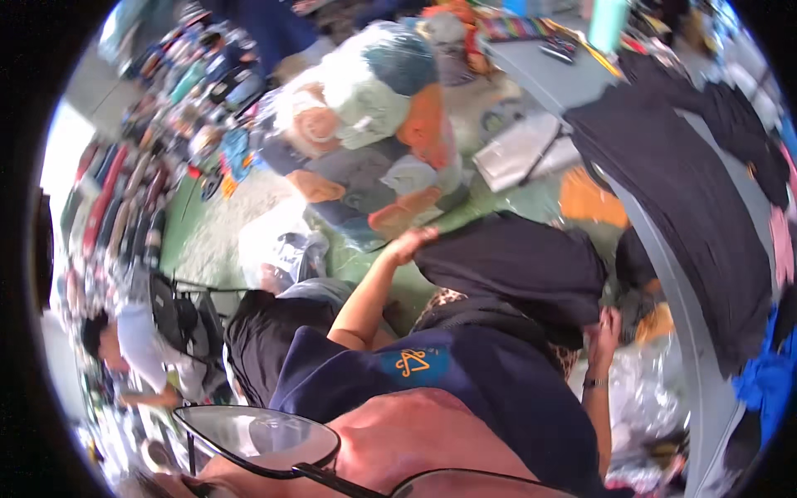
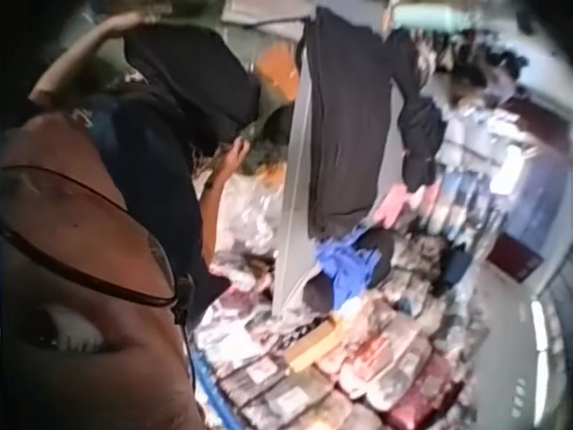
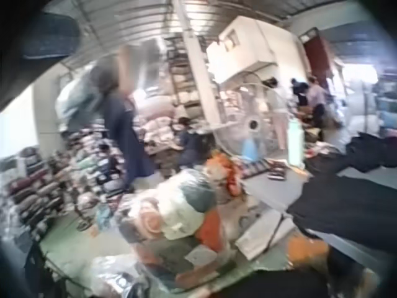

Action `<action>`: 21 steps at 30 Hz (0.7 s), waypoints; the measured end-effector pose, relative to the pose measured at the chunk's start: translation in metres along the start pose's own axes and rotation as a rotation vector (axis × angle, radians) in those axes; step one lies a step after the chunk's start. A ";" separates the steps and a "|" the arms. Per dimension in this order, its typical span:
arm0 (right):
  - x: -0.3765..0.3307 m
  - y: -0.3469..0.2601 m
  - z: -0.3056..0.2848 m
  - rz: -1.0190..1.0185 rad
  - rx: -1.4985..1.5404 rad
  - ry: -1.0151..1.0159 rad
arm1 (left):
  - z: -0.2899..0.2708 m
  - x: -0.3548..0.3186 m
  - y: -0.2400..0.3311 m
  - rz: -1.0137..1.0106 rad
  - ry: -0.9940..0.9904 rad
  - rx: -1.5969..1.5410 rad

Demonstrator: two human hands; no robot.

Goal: Folding a large piece of black fabric into a bundle and securing it with a string.

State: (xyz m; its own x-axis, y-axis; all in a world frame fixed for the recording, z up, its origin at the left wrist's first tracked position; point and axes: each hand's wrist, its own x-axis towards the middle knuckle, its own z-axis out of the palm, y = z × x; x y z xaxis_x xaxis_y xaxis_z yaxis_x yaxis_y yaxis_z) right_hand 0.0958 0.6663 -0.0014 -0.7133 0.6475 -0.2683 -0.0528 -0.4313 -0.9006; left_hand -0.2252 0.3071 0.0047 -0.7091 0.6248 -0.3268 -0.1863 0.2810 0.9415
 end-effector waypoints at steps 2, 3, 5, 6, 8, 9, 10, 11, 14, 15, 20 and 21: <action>-0.003 0.023 -0.026 0.136 -0.130 0.038 | 0.021 -0.010 0.023 -0.309 -0.201 0.262; -0.007 0.027 -0.017 0.126 -0.352 0.081 | 0.032 -0.030 0.063 -0.456 -0.354 0.389; -0.004 0.005 0.021 -0.107 -0.730 -0.021 | -0.005 -0.034 -0.010 -0.408 -0.289 -0.179; 0.002 0.010 0.003 -0.102 -0.760 -0.087 | -0.007 -0.028 -0.013 -0.177 -0.270 -0.259; 0.009 0.004 -0.004 -0.304 -0.856 -0.135 | -0.007 -0.018 -0.004 -0.094 -0.210 -0.280; 0.016 -0.008 -0.002 -0.306 -0.857 -0.131 | -0.005 -0.014 0.010 -0.008 -0.132 -0.310; 0.022 -0.018 -0.002 -0.226 -0.791 -0.057 | -0.003 -0.008 0.025 0.027 -0.218 -0.457; 0.028 -0.027 -0.002 -0.150 -0.721 0.017 | 0.000 -0.003 0.045 0.018 -0.230 -0.499; 0.038 -0.018 0.006 -0.288 -0.763 0.032 | 0.009 0.019 0.083 0.071 -0.318 -0.558; 0.035 -0.010 0.015 -0.333 -0.864 0.016 | 0.013 0.025 0.090 0.095 -0.344 -0.589; 0.011 0.011 0.026 -0.591 -1.065 -0.063 | 0.024 0.042 0.126 0.194 -0.428 -0.650; 0.012 0.010 0.020 -0.451 -0.992 -0.169 | 0.024 0.045 0.131 0.189 -0.439 -0.648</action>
State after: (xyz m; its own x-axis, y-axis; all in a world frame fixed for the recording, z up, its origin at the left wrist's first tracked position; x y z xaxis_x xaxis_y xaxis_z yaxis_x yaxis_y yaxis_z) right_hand 0.0724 0.6574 -0.0071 -0.8599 0.4920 0.1358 0.1988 0.5679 -0.7987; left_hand -0.2654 0.3896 0.1117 -0.4608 0.8869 -0.0330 -0.5430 -0.2523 0.8009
